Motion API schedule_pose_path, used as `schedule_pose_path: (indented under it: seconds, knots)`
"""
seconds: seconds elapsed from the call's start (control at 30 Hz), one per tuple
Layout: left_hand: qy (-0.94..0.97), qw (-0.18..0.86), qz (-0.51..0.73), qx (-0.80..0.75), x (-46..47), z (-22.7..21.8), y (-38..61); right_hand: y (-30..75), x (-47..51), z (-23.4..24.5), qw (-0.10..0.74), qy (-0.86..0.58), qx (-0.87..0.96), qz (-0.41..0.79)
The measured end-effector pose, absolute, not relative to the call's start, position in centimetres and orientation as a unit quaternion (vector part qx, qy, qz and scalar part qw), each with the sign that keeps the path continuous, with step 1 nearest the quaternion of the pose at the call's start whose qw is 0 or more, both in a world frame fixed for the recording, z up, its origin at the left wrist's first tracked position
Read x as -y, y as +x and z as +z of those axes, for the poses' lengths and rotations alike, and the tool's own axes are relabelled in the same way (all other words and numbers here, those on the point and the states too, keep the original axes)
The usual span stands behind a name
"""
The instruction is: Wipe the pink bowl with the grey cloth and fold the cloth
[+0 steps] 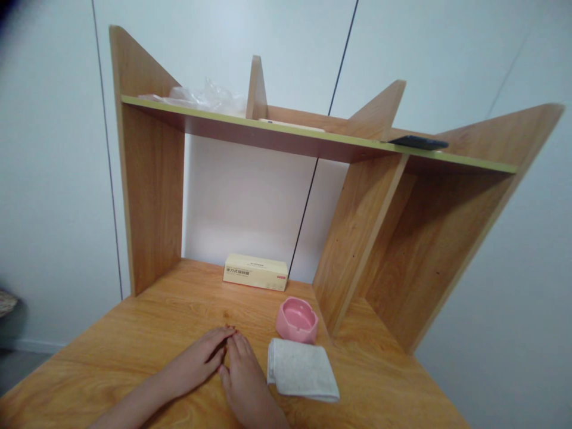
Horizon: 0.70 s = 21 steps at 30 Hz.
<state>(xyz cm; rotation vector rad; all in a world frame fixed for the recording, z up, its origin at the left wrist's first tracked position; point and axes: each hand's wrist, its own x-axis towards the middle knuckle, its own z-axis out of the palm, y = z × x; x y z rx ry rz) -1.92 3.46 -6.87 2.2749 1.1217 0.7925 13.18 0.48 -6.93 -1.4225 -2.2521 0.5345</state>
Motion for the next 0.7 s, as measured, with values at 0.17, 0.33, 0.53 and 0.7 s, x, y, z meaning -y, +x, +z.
schedule_pose_path:
  seconds: [0.17,0.33,0.53,0.7]
  knots:
    - [0.829,0.243,0.29,-0.411,-3.54,-6.92,-1.96,13.06,-0.36,-6.47,0.19,-0.516,0.813,0.195]
    - [0.825,0.254,0.297,-0.407,-3.8,-7.17,-1.98,13.03,-0.28,-6.43,0.215,-0.513,0.809,0.19]
    - [0.825,0.255,0.296,-0.409,-3.82,-7.2,-1.99,13.03,-0.39,-6.77,0.22,-0.515,0.807,0.188]
    - [0.825,0.257,0.3,-0.406,-3.87,-7.38,-2.0,13.04,-0.42,-6.82,0.221,-0.512,0.809,0.184]
